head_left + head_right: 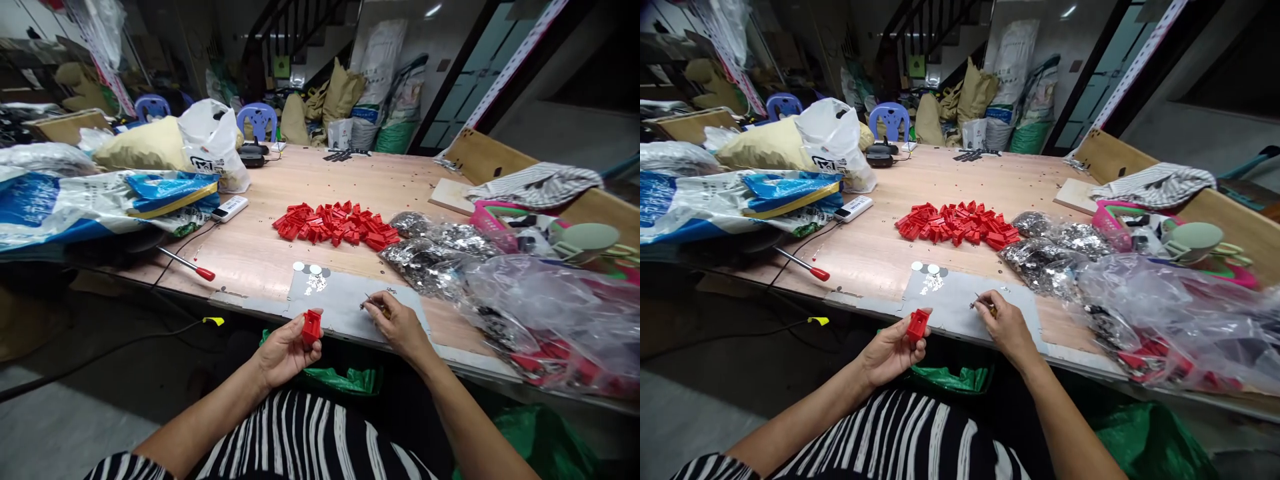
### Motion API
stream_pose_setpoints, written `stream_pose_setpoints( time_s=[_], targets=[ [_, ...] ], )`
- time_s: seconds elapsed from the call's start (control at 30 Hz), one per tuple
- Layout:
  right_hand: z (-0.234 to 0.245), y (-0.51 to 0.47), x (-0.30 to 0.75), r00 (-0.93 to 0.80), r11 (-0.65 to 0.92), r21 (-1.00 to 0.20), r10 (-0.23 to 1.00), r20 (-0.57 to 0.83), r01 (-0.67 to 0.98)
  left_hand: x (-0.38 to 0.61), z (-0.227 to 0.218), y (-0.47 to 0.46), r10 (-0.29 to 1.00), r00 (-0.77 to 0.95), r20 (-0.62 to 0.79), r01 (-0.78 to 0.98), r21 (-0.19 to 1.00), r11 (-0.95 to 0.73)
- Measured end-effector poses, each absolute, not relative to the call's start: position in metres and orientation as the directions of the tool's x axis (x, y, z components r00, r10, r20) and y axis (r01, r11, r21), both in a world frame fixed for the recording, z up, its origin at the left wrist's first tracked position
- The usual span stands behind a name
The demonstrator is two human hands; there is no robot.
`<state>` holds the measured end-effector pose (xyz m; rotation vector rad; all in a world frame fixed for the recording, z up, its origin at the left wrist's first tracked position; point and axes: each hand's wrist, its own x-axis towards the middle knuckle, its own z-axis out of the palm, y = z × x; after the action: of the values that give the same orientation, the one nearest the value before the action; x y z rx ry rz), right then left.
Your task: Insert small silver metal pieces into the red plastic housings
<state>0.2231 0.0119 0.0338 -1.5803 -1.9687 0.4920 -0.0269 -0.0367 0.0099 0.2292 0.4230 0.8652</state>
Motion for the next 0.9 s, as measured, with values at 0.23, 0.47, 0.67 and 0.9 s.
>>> stream_pose_setpoints(
  time_s=[0.23,0.47,0.67,0.9],
  targets=[
    [0.045,-0.015,0.178,-0.248,0.309,-0.785,0.947,0.203,0.538,-0.021,0.010,-0.038,0.758,0.586,-0.284,-0.644,0.404,0.649],
    [0.046,-0.017,0.164,-0.366,0.406,-0.727,0.903,0.224,0.554,-0.017,0.010,-0.041,0.757,0.565,-0.328,-0.620,0.436,0.652],
    [0.044,-0.019,0.167,-0.444,0.475,-0.691,0.862,0.243,0.544,-0.014,0.010,-0.042,0.756,0.557,-0.345,-0.594,0.472,0.652],
    [0.047,-0.022,0.171,-0.442,0.484,-0.691,0.859,0.258,0.537,-0.012,0.010,-0.043,0.747,0.553,-0.368,-0.577,0.478,0.662]
  ],
)
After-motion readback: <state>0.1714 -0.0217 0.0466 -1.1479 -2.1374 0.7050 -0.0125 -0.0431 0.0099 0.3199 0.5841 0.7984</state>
